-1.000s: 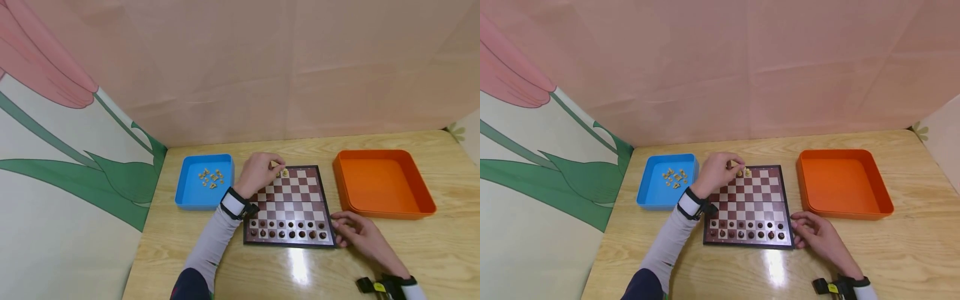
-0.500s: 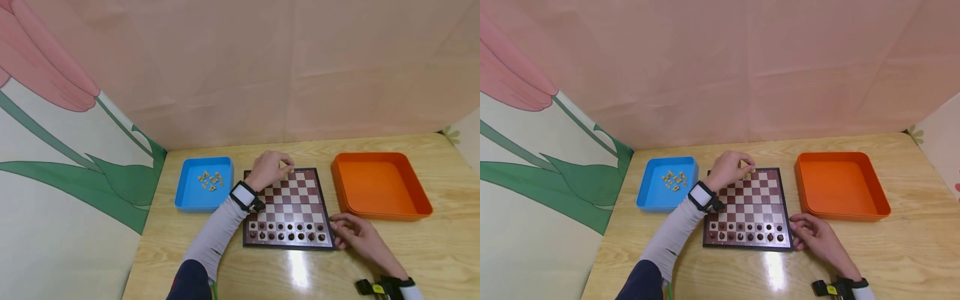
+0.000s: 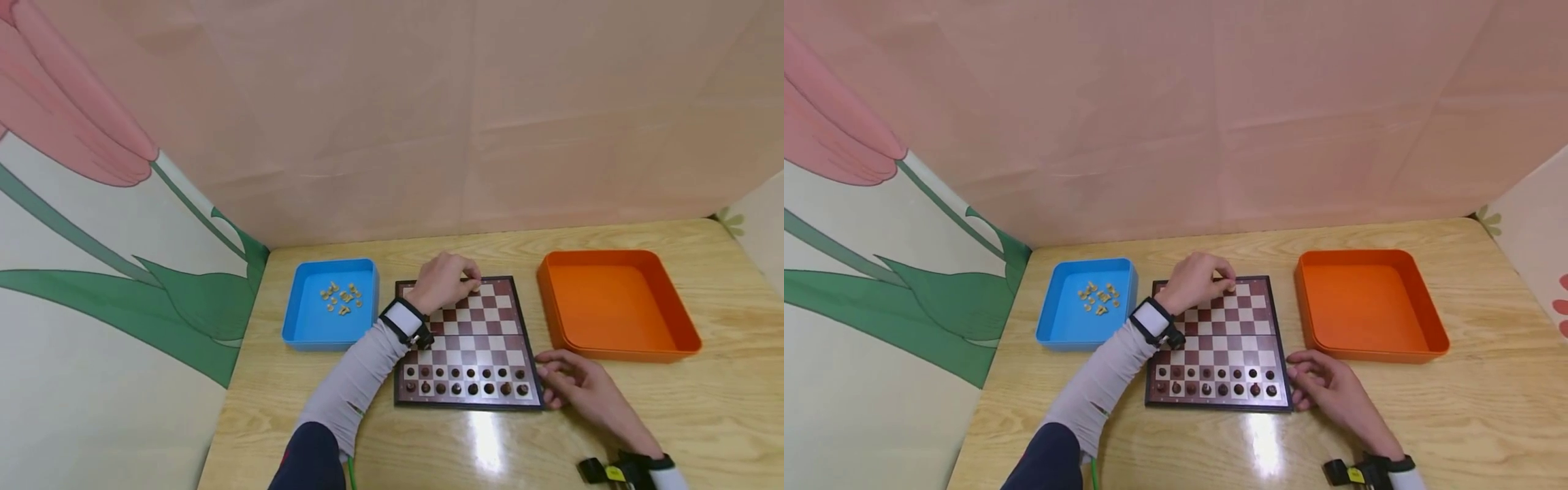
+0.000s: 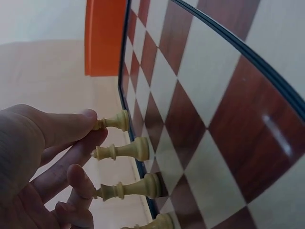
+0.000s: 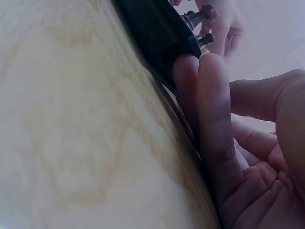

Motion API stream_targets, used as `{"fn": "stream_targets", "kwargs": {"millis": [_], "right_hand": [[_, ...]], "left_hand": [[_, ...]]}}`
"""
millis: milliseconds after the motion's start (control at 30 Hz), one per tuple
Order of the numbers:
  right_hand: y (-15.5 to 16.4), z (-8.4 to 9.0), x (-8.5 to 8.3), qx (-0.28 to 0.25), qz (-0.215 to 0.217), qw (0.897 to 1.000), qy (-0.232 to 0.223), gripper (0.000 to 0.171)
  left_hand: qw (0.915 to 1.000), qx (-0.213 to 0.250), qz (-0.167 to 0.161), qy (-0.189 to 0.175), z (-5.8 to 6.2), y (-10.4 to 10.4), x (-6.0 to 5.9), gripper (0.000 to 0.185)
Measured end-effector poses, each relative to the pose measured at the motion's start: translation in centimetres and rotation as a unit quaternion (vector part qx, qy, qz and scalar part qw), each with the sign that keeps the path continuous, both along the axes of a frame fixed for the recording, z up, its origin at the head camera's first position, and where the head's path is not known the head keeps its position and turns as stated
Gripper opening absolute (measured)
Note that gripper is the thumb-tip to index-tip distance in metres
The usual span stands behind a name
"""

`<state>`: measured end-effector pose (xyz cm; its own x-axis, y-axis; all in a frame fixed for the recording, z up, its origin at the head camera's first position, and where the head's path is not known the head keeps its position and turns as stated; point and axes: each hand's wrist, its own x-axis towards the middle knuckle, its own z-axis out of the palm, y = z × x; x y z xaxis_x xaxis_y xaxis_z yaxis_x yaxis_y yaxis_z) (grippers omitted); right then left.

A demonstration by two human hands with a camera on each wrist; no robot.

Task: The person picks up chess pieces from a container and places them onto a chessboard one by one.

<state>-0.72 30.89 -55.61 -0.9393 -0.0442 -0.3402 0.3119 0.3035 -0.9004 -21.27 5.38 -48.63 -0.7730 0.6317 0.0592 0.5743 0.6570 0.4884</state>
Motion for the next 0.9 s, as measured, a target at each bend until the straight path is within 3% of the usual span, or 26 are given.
{"fn": "stream_targets", "kwargs": {"millis": [267, 667, 800, 900], "right_hand": [[0.0, -0.3, -0.2, 0.004, -0.002, 1.000, -0.005, 0.044], [0.1, -0.4, -0.4, -0.008, -0.011, 1.000, -0.009, 0.043], [0.1, -0.4, -0.4, -0.010, -0.012, 1.000, -0.009, 0.044], [0.1, -0.5, -0.3, -0.012, -0.012, 1.000, -0.012, 0.045]], "left_hand": [[0.9999, -0.007, 0.004, 0.008, -0.5, 0.1, 0.0, 0.014], [1.0000, -0.001, -0.005, -0.004, -0.2, 0.0, 0.1, 0.015], [0.9997, 0.011, -0.004, -0.022, 0.8, -1.0, 0.4, 0.019], [0.9988, 0.036, 0.022, -0.025, 2.2, -2.4, 0.8, 0.020]]}}
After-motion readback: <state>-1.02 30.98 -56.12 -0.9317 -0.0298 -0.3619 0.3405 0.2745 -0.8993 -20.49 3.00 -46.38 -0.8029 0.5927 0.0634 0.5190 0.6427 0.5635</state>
